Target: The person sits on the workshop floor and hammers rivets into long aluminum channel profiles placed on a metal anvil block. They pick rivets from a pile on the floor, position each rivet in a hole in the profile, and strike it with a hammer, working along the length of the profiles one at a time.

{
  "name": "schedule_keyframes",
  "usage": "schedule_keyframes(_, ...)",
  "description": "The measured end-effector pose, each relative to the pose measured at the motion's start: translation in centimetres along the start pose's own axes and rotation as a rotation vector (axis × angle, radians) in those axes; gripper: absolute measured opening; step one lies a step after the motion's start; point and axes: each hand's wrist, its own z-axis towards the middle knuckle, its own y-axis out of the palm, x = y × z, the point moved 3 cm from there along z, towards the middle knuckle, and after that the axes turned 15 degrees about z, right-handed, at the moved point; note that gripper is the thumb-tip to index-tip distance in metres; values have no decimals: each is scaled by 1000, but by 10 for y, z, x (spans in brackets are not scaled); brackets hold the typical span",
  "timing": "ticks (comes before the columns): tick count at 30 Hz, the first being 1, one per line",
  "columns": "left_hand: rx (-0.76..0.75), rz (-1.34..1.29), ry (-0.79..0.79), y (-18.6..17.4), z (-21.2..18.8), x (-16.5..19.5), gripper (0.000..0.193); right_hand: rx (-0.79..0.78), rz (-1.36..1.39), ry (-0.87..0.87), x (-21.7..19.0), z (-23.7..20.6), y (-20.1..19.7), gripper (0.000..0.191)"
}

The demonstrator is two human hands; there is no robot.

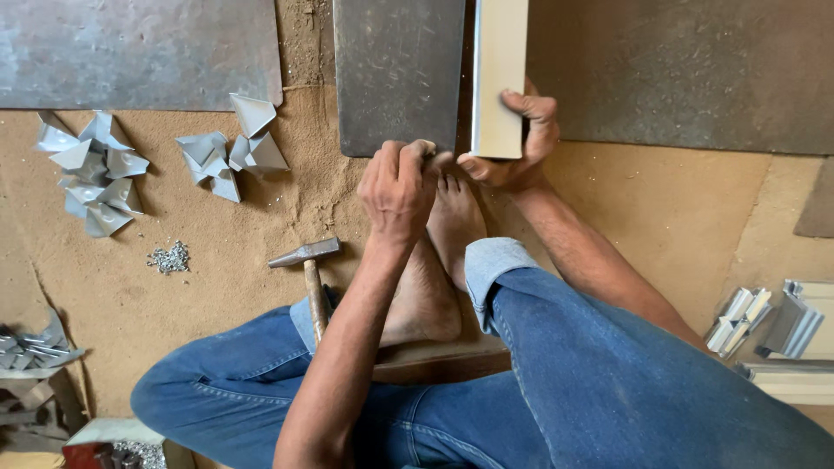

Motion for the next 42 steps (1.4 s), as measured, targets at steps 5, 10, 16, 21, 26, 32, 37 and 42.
schedule_keyframes(5,-124,-76,-98,-32,-48,-28,47,-97,-52,-51,6,-10,18,77)
schedule_keyframes(10,-636,380,-321,-90,-132,-88,65,-147,-138,-34,21,-23,27,84)
schedule_keyframes(16,-872,-517,-916,-151,-153,-90,51,-155,-243,-113,31,-34,31,83)
schedule_keyframes(21,-835,-668,-782,-182,-129,-50,39,-195,-247,-63,23,-32,31,83)
schedule_keyframes(26,-632,-151,-242,-173,-94,-28,31,-188,-218,-23,5,-28,33,80)
schedule_keyframes(32,-805,-21,-346,-152,-71,-24,31,-189,-207,-9,0,-29,34,81)
schedule_keyframes(37,-296,-165,-12,-173,-80,-17,33,-194,-264,6,2,-37,34,81)
schedule_keyframes(42,-678,-75,-263,-143,-88,-33,23,-186,-241,-18,6,-36,37,79)
